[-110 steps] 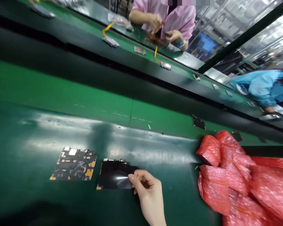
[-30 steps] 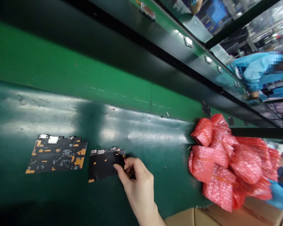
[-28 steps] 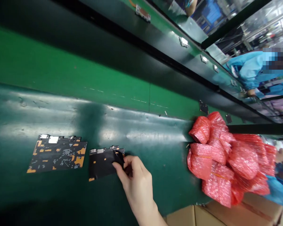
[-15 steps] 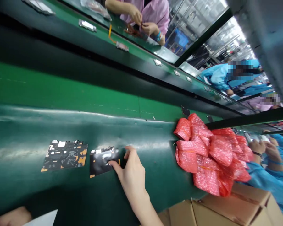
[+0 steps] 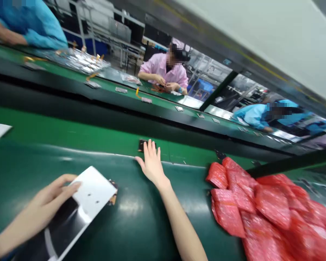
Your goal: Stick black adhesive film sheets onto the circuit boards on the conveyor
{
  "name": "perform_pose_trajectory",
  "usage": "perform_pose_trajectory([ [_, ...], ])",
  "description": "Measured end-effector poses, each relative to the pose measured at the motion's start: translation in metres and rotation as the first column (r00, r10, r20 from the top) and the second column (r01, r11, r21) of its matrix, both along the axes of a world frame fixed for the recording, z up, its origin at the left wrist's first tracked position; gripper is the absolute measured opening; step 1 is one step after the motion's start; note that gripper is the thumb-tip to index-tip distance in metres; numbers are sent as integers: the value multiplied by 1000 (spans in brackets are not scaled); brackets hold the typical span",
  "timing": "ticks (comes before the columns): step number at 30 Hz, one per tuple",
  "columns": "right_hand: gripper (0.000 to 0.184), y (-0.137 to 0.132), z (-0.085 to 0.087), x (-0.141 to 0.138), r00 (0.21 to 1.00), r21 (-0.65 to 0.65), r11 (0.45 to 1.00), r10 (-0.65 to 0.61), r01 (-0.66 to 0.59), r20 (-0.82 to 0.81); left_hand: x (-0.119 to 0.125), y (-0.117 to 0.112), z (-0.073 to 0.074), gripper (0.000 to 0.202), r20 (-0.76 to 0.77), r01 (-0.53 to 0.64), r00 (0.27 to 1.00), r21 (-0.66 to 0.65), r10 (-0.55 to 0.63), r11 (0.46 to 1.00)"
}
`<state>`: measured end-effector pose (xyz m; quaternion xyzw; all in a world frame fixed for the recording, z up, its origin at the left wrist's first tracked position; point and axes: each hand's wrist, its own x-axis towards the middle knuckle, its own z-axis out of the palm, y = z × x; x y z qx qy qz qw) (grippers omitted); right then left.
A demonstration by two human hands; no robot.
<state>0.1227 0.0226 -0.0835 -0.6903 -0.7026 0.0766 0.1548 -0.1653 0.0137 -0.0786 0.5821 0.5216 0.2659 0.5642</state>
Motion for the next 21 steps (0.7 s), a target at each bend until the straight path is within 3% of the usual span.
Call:
perform_pose_trajectory([
  [1,64,1,11,-9,998,67,997,38,-35,-48,6,5,6,57,21,13,1000,-2,-13,1000],
  [3,62,-16,27,-35,952,241,951,240,-192,-189,20,13,17,57,39,-35,999,27,34,999],
  [5,73,-41,35,-59,886,345,853,451,-391,-112,32,19,26,55,68,-79,995,63,74,995],
  [6,75,-52,35,-66,873,369,823,485,-432,-58,38,19,30,54,97,-80,993,74,72,994],
  [8,71,-63,33,-72,885,403,805,464,-435,29,47,16,35,55,173,-17,985,70,5,997],
  [11,58,-58,30,-59,930,429,836,367,-340,23,54,8,35,58,238,204,947,80,-218,976],
  [14,48,-52,35,-40,926,390,858,375,-333,-33,58,8,33,47,194,349,908,139,-371,927],
  [21,37,-63,53,-34,865,312,872,451,-377,-218,61,17,44,29,37,504,842,301,-538,810],
])
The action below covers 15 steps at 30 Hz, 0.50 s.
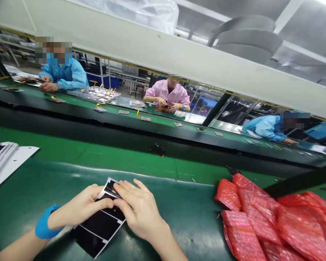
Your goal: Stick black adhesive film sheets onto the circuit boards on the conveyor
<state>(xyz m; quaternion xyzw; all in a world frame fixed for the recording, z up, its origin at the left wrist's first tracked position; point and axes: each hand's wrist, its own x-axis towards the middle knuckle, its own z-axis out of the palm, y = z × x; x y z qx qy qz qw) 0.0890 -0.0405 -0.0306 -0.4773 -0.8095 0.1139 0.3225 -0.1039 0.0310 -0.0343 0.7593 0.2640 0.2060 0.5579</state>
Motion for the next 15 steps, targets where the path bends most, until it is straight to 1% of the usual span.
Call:
perform_pose_trajectory([
  [3,36,-1,0,-1,996,-66,997,24,-29,-85,-2,2,3,28,-20,27,999,75,-26,997],
  [7,36,-1,-2,-2,992,-134,990,30,-47,-124,-4,3,1,28,-56,37,998,99,-31,994],
  [10,38,-1,0,-1,997,-127,991,26,-36,-79,-5,3,-1,30,-92,38,995,61,-32,997],
  [12,39,-1,1,0,1000,-96,995,24,-25,-20,-6,3,0,33,-103,43,994,7,-42,999],
  [15,39,0,1,2,997,-27,999,21,-19,80,-6,2,3,32,-87,85,992,-82,-92,993],
])
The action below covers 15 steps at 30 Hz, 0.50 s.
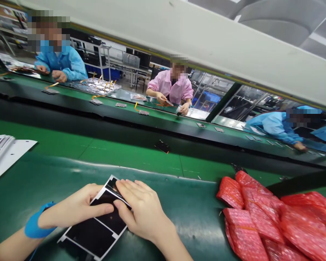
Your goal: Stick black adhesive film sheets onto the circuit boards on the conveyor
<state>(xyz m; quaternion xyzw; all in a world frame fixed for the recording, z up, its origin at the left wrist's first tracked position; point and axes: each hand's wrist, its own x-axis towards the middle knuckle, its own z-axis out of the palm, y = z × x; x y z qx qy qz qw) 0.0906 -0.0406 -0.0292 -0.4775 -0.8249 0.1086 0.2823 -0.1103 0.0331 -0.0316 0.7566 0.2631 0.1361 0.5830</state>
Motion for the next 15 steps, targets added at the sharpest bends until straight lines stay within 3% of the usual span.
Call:
perform_pose_trajectory([
  [9,38,-8,-3,-2,996,118,993,16,-27,93,4,-4,5,34,-18,58,998,-244,-64,968],
  [15,38,-6,0,-5,984,-115,987,93,-112,-155,0,-4,15,28,-51,71,995,-272,-88,960],
])
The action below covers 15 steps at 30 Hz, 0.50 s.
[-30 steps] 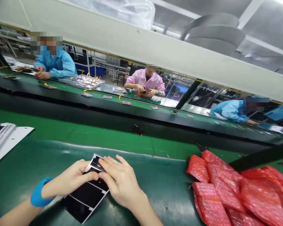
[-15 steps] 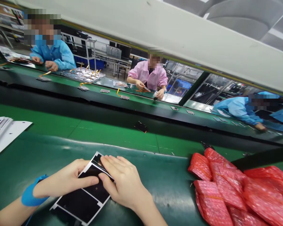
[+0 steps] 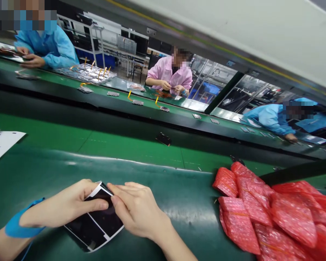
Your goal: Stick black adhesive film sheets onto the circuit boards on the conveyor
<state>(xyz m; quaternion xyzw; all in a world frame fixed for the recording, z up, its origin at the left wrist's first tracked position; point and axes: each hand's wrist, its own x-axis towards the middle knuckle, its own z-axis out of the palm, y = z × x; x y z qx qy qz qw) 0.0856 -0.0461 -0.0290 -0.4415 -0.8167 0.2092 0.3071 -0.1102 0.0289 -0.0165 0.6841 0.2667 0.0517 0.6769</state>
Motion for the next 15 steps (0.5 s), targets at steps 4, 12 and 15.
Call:
perform_pose_trajectory([
  [4,45,4,-1,-4,982,-174,985,-26,-7,-188,-3,2,1,26,-58,9,998,104,-3,995],
  [12,45,28,-16,3,361,-448,736,-654,508,-665,-17,3,-3,68,-163,-164,936,583,313,796],
  [15,47,37,-5,-12,303,-466,772,-611,432,-731,-14,-5,-6,71,-290,4,896,762,336,647],
])
